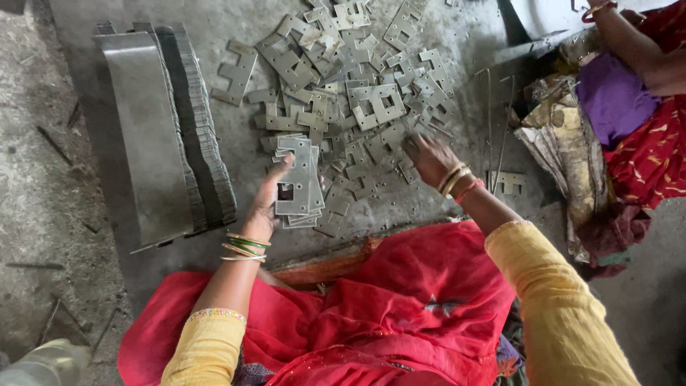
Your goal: The person sits on the floor and sorts small metal brackets from a scattered pile into neat stacks. They repeatedly pick up individual pieces, align them, and place them into growing stacks beside them.
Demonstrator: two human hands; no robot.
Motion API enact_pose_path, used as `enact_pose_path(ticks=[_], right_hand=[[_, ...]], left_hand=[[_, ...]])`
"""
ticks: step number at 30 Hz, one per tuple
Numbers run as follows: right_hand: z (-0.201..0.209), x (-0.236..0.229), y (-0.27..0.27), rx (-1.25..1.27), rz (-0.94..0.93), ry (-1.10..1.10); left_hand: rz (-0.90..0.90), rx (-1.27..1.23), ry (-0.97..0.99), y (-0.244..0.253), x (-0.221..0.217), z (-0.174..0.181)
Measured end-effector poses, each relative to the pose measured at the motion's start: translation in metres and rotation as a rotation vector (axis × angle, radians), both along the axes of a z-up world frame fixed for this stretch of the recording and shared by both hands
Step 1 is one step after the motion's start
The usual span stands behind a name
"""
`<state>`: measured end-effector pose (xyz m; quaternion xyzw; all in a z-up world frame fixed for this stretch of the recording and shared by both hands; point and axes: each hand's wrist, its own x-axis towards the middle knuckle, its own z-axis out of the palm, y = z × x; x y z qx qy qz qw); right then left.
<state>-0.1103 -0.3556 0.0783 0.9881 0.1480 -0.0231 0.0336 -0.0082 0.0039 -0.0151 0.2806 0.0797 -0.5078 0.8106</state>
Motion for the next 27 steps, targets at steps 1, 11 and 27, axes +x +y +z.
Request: enact_pose_path(ticks=[1, 11, 27], right_hand=[[-0.012, -0.012, -0.01, -0.073, -0.024, 0.071], [-0.04, -0.002, -0.014, 0.048, -0.172, 0.089], [-0.054, 0.061, -0.015, -0.106, -0.154, 0.176]], left_hand=[[-0.001, 0.001, -0.022, -0.001, 0.0, 0.0], [0.046, 0.041, 0.028, 0.0, 0.001, 0.012], [0.043, 0.34, -0.109, -0.003, 0.003, -0.04]])
